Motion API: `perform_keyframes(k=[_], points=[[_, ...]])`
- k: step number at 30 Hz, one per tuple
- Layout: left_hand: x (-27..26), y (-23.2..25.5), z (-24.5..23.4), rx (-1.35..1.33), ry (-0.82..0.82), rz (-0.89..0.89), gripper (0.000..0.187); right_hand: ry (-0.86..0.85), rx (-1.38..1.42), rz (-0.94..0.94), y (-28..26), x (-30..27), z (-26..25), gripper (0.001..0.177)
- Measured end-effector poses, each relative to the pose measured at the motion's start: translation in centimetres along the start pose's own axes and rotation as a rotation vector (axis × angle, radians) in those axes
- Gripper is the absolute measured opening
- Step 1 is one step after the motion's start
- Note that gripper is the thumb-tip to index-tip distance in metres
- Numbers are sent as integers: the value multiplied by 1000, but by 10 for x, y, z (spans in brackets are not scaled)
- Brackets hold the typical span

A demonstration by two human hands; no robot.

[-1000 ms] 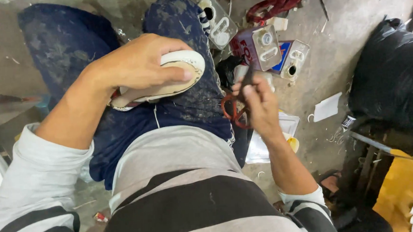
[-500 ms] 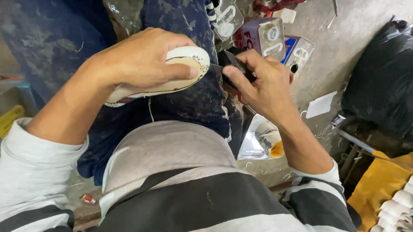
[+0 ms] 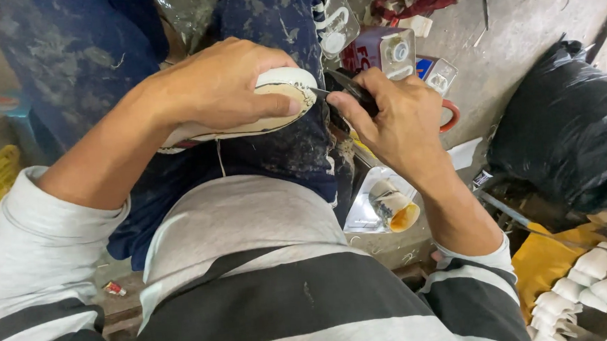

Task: Lasting a shoe by pulling the leather upper over a last using pliers and securing it.

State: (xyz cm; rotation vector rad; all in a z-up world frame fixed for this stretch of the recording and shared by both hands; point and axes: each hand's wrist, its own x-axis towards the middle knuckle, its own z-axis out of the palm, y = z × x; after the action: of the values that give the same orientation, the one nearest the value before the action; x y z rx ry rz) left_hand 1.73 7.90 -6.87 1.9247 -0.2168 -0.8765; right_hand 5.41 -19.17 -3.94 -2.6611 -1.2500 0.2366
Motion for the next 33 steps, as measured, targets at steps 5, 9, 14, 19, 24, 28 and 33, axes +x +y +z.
perform_keyframes(k=[5, 9, 14, 19, 24, 28, 33], points=[[4, -5, 5, 25, 26, 27, 35, -40, -184, -25, -2, 3, -14, 46], [2, -2, 8, 33, 29, 21, 35, -124, -536, -87, -6, 7, -26, 52], [-2, 3, 9, 0, 17, -49, 36, -168, -650, -136, -14, 18, -36, 53], [4, -4, 17, 18, 44, 6, 33, -286, -680, -280, -12, 31, -36, 49], [4, -13, 16, 11, 59, 65, 31, -303, -473, -231, 9, 32, -16, 52], [4, -14, 7, -19, 18, 45, 22, -25, 83, -300, 39, 17, 41, 39], [2, -18, 3, -77, 9, 23, 20, 162, 421, -185, 25, 10, 78, 31]])
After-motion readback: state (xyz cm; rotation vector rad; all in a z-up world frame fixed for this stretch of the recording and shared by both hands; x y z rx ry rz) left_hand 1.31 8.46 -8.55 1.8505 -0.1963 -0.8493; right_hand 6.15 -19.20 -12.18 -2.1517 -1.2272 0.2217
